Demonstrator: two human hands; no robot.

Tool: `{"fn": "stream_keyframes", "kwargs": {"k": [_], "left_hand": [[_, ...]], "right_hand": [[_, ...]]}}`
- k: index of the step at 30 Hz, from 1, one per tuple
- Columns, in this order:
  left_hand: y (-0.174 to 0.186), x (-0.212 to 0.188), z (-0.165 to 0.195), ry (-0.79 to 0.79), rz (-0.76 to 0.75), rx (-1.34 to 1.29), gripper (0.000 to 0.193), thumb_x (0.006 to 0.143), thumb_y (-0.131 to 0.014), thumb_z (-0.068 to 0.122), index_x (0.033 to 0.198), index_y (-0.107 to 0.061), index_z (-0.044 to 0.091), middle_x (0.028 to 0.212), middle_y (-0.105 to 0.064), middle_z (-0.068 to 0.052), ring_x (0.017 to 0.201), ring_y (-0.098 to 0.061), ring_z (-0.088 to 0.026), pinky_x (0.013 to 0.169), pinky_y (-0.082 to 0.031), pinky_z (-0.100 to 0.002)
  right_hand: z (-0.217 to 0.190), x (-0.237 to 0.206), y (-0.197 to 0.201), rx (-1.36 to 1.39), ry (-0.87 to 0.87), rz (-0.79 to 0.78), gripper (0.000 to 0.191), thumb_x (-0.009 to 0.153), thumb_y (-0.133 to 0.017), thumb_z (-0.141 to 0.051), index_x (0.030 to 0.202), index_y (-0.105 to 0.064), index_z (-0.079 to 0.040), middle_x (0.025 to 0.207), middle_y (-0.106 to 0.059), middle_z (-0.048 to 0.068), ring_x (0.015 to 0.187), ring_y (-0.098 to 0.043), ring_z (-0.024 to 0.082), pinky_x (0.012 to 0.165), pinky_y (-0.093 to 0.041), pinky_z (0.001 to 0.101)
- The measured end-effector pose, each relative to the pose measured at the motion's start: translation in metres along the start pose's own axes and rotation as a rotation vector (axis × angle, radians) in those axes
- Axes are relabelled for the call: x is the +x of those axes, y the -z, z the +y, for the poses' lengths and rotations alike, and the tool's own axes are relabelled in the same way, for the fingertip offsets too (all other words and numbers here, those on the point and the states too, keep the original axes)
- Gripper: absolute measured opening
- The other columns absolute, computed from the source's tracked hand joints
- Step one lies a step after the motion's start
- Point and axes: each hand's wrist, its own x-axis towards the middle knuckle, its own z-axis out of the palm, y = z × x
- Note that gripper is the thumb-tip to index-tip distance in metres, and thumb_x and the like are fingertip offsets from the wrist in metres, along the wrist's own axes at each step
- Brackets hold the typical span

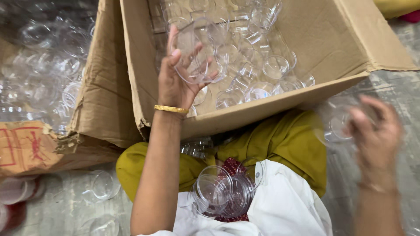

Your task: The person sits on the floor between cardboard boxes filled with clear plastic containers. They pick up containers and lids, fit a lid onto a container, and place the assembled containers into a box, occasionally moving loose containers aside on the floor.

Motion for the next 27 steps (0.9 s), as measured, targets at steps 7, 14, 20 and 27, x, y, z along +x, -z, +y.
{"fn": "stream_keyframes", "kwargs": {"k": [7,14,20,27], "left_hand": [[0.003,-0.003,-0.005,-0.126,-0.017,-0.114,0.103,0.084,-0.073,0.061,0.164,-0.013,0.035,0.146,-0.04,-0.018,0.128,-0.053,-0.032,0.103,-0.062,-0.055],[0.011,0.005,-0.009,-0.123,0.136,-0.121,0.095,0.083,-0.07,0.072,0.157,-0.032,0.026,0.147,-0.037,-0.017,0.132,-0.049,-0.04,0.102,-0.057,-0.061],[0.015,0.005,-0.006,-0.08,0.223,-0.119,0.092,0.079,-0.067,0.072,0.154,-0.035,0.029,0.153,-0.036,-0.016,0.137,-0.045,-0.044,0.101,-0.054,-0.065],[0.009,0.005,-0.008,-0.047,0.13,-0.002,0.104,0.071,-0.079,0.066,0.154,-0.025,0.033,0.161,-0.027,-0.014,0.144,-0.038,-0.045,0.101,-0.055,-0.069]], "right_hand": [[0.024,-0.034,0.124,-1.235,-0.792,-0.706,0.04,0.095,-0.068,-0.035,0.128,-0.069,-0.013,0.115,-0.072,0.008,0.093,-0.068,0.024,0.083,-0.055,0.0364],[0.035,-0.05,-0.066,-0.779,0.091,-0.577,0.031,0.092,-0.069,-0.031,0.117,-0.074,-0.014,0.114,-0.078,0.008,0.098,-0.076,0.024,0.085,-0.059,0.0368],[0.055,-0.09,-0.233,-0.513,0.376,-0.852,0.044,0.089,-0.074,-0.021,0.128,-0.066,-0.002,0.119,-0.07,0.02,0.105,-0.068,0.037,0.091,-0.056,0.0427],[0.001,-0.054,-0.166,-0.36,0.293,-0.531,0.013,0.088,-0.077,-0.012,0.101,-0.077,-0.008,0.098,-0.078,0.005,0.093,-0.073,0.015,0.083,-0.06,0.0303]]}}
